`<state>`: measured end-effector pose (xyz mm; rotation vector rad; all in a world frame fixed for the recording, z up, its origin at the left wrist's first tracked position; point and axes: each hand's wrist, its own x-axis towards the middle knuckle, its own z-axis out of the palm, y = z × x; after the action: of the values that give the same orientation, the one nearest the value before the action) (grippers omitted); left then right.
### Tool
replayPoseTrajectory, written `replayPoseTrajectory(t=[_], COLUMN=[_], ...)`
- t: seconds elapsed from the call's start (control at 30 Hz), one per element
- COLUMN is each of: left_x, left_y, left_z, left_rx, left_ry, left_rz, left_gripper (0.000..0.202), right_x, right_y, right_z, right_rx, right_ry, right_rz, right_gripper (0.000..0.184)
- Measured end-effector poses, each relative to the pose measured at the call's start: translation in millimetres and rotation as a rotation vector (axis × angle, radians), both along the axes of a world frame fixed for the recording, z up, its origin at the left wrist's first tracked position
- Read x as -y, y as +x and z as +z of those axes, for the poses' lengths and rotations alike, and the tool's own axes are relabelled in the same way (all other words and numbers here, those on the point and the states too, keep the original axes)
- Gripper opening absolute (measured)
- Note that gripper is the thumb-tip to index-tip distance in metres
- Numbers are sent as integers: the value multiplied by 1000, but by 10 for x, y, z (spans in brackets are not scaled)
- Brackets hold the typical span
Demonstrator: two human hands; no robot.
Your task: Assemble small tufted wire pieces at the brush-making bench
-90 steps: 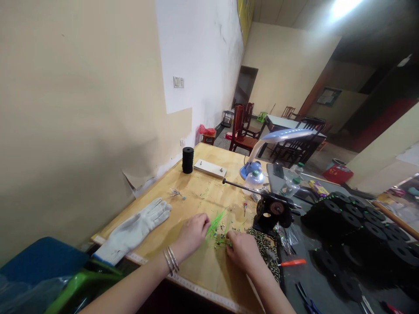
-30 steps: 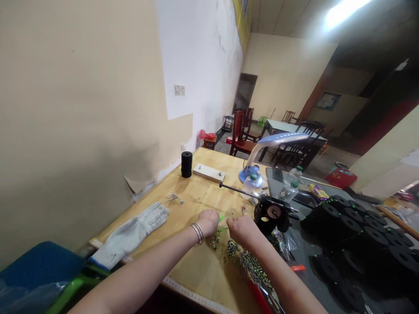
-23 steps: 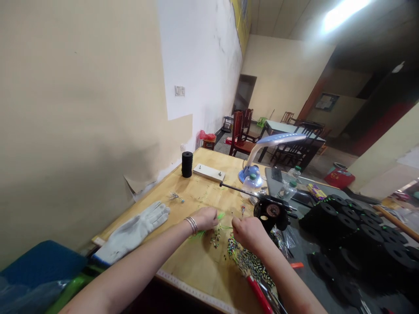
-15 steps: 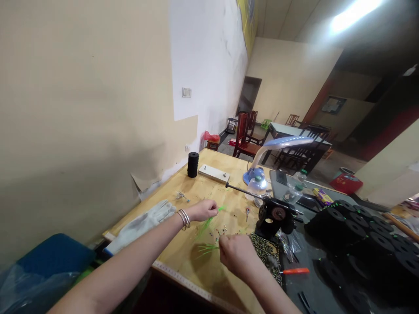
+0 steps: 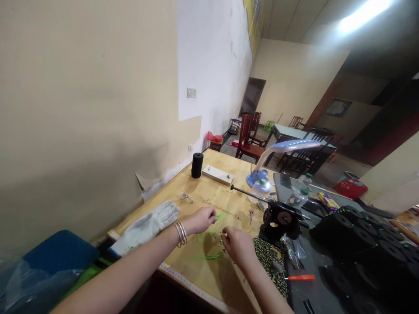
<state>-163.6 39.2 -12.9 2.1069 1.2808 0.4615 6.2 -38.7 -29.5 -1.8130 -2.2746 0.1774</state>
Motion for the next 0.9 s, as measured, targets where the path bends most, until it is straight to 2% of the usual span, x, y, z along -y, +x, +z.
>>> replayPoseTrajectory(t=[0.17,0.33,0.53,0.67,0.8,0.9], left_x=[25,54,107,182,239,198], left_y=[21,90,259,306,337,402], left_z=[-23,-87,-196,-114,-32,-74], left_rx=[10,-87,-285,-408,-524,-592], left_ry=[3,25,97,144,162,136], left_rz=[13,77,129,143,163,136], left_gripper=[9,10,19,22,38,26], right_x=[-243,-302,-298,-221,-72,52], right_y=[53,87,267,307,334,348], right_z=[-40,-107,-91,-83,-40,-34], right_rx=[-169,-171,-108,-108,-142,-204], right_ry=[-32,8,49,71,103,132], right_rz=[-157,-253,-230,-224,-192,-159], right_gripper=[21,18,15,14,15,15])
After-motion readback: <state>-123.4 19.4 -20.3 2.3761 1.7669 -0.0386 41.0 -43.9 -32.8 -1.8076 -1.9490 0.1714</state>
